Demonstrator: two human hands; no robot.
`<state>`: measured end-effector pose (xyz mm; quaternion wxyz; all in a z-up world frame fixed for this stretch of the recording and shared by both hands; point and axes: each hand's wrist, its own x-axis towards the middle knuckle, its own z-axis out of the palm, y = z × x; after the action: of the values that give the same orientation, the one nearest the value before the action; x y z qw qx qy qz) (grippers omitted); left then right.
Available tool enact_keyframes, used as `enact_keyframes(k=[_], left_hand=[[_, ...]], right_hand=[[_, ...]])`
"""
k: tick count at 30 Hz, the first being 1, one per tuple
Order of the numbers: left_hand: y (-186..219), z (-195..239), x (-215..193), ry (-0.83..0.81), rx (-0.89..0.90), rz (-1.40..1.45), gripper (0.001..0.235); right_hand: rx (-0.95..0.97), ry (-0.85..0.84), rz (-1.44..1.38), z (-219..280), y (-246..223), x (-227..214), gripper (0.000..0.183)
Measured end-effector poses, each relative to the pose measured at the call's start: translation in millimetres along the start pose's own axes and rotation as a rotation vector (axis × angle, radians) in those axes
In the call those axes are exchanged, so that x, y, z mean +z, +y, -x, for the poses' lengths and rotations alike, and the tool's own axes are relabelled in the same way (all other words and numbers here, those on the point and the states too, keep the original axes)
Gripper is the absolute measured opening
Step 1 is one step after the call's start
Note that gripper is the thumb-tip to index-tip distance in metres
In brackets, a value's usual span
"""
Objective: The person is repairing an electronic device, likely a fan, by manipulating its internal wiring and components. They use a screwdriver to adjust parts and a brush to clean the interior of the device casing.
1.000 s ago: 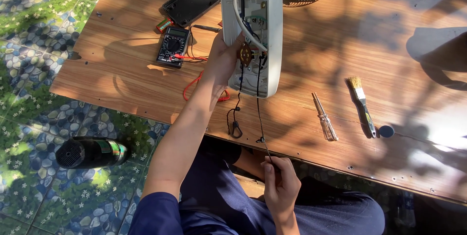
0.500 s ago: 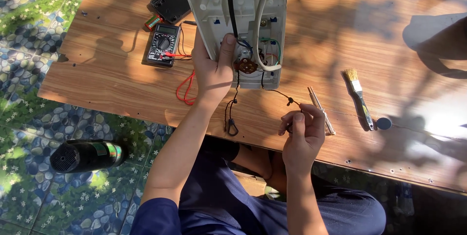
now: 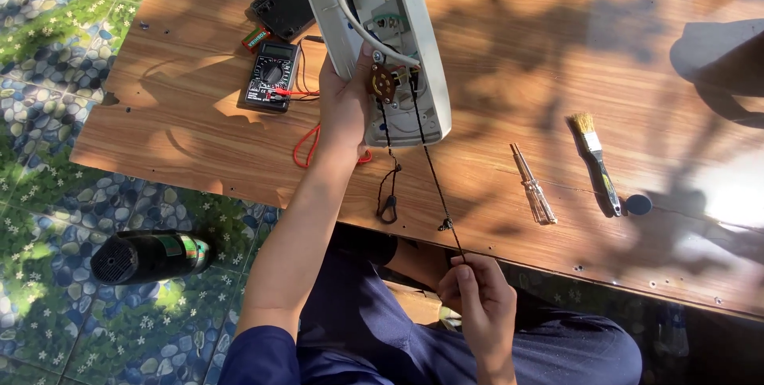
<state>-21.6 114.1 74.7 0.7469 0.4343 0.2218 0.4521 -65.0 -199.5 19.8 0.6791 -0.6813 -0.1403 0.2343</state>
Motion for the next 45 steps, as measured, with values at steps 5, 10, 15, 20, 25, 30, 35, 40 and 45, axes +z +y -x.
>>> enact_keyframes(k=[5, 10, 15, 20, 25, 30, 35, 40, 45], left_hand=[[15.4, 10.3, 5.7, 0.077, -0.197, -0.156, 0.052], [15.9, 14.8, 6.9, 0.060, -0.226, -0.076, 0.053], [7.3, 12.4, 6.0, 0.029, -0.172, -0.055, 0.048], [3.3, 16.3, 6.6, -0.067, -0.202, -0.039, 0.054], [-6.5, 10.6, 3.5, -0.063, -0.209, -0.044, 0.057], [-28.4, 12.7, 5.6, -0.126, -0.146, -0.018, 0.044], [-33.0, 22.7, 11.4, -0.258, -0.013, -0.456, 0.055], [-80.0, 31.5, 25.7, -0.292, 0.050, -0.422, 0.035], [-97.4, 29.5, 27.4, -0.294, 0.135, -0.372, 0.022]], right_hand=[[-0.309, -0.071, 0.350, 15.1, 15.4, 1.0, 0.028], [-0.311, -0.044, 0.430, 14.5, 30.3, -4.7, 0.024], [-0.350, -0.050, 0.531, 23.5, 31.4, -5.7, 0.029], [-0.218, 0.136, 0.658, 32.3, 46.9, -1.4, 0.036], [-0.299, 0.125, 0.600, 26.0, 29.8, 4.4, 0.035], [-0.237, 0.095, 0.468, 2.7, 26.0, -6.0, 0.020], [-0.301, 0.157, 0.229, -42.1, 18.8, -33.1, 0.021], [-0.340, 0.125, 0.359, -98.4, 17.9, -45.3, 0.016], [-0.398, 0.245, 0.382, -109.5, 23.8, -46.3, 0.022]])
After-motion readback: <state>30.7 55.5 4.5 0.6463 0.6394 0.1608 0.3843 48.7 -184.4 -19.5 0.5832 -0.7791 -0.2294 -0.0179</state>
